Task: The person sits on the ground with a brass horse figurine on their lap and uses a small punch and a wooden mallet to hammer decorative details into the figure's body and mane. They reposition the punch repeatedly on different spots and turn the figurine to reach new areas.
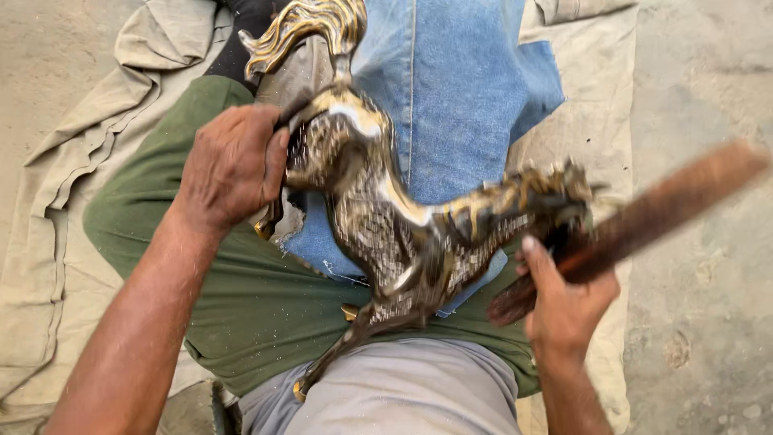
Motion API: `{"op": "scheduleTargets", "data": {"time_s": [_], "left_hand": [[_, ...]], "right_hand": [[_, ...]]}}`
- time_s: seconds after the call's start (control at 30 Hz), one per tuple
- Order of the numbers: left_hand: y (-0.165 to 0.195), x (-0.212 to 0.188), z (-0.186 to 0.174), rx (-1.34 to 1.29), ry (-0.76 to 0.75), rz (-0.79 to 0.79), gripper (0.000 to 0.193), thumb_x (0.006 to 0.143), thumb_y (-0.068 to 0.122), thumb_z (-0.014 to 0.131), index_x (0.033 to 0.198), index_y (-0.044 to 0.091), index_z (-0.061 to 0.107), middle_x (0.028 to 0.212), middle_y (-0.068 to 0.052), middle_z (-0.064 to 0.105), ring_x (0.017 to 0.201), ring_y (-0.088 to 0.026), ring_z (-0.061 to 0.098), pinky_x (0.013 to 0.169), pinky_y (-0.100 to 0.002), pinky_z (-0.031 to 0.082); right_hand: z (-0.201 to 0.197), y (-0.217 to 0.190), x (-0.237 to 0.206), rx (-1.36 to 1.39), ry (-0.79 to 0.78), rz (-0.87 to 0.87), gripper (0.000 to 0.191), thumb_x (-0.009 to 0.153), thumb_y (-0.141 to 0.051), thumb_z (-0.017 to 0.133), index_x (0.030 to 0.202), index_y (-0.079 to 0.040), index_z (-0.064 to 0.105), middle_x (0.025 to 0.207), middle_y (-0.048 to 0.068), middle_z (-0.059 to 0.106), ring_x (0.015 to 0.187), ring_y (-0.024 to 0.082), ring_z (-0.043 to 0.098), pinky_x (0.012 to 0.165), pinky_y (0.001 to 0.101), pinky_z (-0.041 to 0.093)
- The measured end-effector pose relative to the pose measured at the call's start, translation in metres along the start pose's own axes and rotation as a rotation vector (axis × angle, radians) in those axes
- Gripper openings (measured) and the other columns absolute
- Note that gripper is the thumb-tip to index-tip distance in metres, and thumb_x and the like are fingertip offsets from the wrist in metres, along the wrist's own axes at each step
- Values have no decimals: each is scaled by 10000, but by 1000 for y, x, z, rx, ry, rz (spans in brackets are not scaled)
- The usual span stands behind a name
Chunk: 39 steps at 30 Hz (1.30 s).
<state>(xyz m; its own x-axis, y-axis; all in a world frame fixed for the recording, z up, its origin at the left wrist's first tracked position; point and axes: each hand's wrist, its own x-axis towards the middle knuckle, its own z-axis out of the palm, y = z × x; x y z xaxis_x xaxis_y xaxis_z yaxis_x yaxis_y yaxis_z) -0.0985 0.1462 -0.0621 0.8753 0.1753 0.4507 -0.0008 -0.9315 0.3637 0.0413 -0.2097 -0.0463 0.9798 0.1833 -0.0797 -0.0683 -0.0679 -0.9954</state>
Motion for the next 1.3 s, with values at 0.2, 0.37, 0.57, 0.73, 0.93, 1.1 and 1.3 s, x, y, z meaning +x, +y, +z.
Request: {"op": "scheduleTargets", "data": {"time_s": [0.2, 0.37, 0.57, 0.73, 0.93, 1.1, 1.3], "left_hand": [[-8, 15, 13, 17, 136, -175, 117, 1177, 119, 532, 1195, 10, 494, 798, -197, 626, 768, -432, 644, 685, -531, 487], [27, -5, 12, 122, 196, -311, 141, 1108, 136, 574, 1170, 16, 536, 706, -208, 614, 638, -427, 626, 588, -539, 471], [97, -77, -8, 71, 354, -513, 137, 1074, 74, 599, 1190, 2, 581, 777, -183, 643, 655, -378, 650, 597, -482, 492], [150, -130, 22, -53, 389, -565, 178, 1005, 63, 616, 1152, -27, 573, 778, -176, 642, 630, -378, 634, 591, -471, 496], [161, -148, 40, -148, 349, -569, 175, 995, 57, 615, 1129, -46, 566, 775, -135, 646, 618, -326, 629, 584, -442, 500], [153, -122, -12, 23, 90, -438, 240, 903, 85, 725, 1089, -39, 638, 820, -140, 658, 690, -335, 656, 632, -453, 528], [166, -42, -69, -193, 130, -407, 314, 813, 81, 753, 1124, 75, 712, 1046, -147, 687, 918, -310, 692, 744, -383, 556]], "right_hand": [[41, -41, 112, -198, -232, -47, 275, 942, -135, 829, 1052, 25, 635, 841, 51, 677, 635, 119, 626, 549, 271, 542], [80, -62, 166, -291, -356, -51, 365, 878, -264, 884, 1015, -19, 651, 778, 37, 664, 571, 108, 611, 494, 270, 549], [94, -52, 154, -144, -543, -63, 376, 859, -252, 910, 1002, -7, 664, 793, 26, 655, 631, 101, 617, 550, 266, 554], [83, -50, 144, -224, -687, -165, 376, 881, -262, 907, 1027, 0, 680, 818, 37, 665, 672, 110, 621, 593, 276, 552], [74, -54, 136, -468, -663, -242, 407, 869, -295, 896, 1091, -15, 701, 845, 28, 706, 703, 95, 660, 610, 278, 586], [73, -49, 128, -455, -576, -163, 432, 867, -288, 891, 1131, -3, 698, 862, 41, 705, 697, 102, 645, 603, 277, 571], [45, -50, 121, -330, -402, -64, 496, 870, -228, 864, 1231, 49, 667, 940, 78, 731, 729, 146, 702, 619, 310, 632]]}}
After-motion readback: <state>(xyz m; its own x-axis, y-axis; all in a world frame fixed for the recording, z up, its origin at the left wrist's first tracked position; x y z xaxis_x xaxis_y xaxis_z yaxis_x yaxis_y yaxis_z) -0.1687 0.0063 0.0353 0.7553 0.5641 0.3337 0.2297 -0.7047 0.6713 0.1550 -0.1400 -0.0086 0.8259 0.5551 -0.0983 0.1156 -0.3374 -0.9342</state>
